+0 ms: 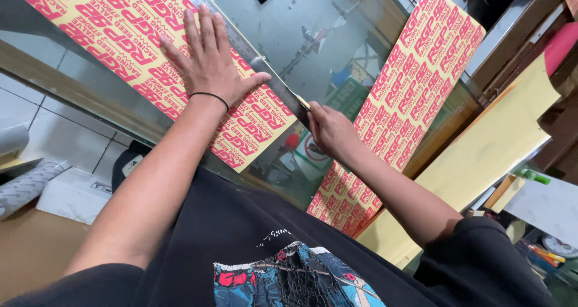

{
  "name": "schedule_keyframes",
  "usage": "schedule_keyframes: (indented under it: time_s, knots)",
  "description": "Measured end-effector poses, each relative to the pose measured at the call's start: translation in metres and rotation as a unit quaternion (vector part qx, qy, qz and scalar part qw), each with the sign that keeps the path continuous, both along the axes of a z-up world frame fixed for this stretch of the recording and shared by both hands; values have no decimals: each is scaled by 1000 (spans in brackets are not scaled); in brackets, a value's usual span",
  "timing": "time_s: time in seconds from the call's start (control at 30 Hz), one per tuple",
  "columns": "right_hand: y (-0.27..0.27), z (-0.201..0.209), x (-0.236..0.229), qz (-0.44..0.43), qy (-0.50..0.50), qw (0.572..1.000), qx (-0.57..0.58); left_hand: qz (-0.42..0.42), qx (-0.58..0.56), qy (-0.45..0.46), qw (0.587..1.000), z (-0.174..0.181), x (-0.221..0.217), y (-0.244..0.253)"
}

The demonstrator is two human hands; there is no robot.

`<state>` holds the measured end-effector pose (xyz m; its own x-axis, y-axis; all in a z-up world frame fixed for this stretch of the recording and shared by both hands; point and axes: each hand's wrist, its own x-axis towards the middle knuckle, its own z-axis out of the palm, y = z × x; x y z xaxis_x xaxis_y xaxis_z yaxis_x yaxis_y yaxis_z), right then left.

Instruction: The person uses a metal ruler and a utility knife to cut a sheet of yellow material with red text on a glass table. They align the ruler, score the material, and separate the cut piece. The person then peels the backing off the cut sheet and places it on the table.

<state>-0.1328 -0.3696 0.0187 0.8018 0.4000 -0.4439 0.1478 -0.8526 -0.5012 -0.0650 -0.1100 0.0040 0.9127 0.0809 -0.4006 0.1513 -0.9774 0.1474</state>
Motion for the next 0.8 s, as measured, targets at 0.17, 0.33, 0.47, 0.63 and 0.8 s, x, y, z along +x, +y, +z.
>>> schedule_keyframes:
  time_s: [0.17,0.33,0.47,0.63,0.8]
  knots:
    - [-38,3,-39,-2,9,1000,-2,-1,-3,0,1000,7,-2,0]
    - [-56,7,-60,-30,24,998,-52,3,-2,1,1000,7,0,-1]
    - [-62,0,-67,-35,-19,998,-44,-3,-23,-2,1000,-1,-6,5]
    - [-24,-33,-43,-132,-157,976,67,-39,-61,-62,995,-14,-26,18]
    - [62,-39,15,-171,-256,950,49,-29,-81,-71,994,-14,-43,25]
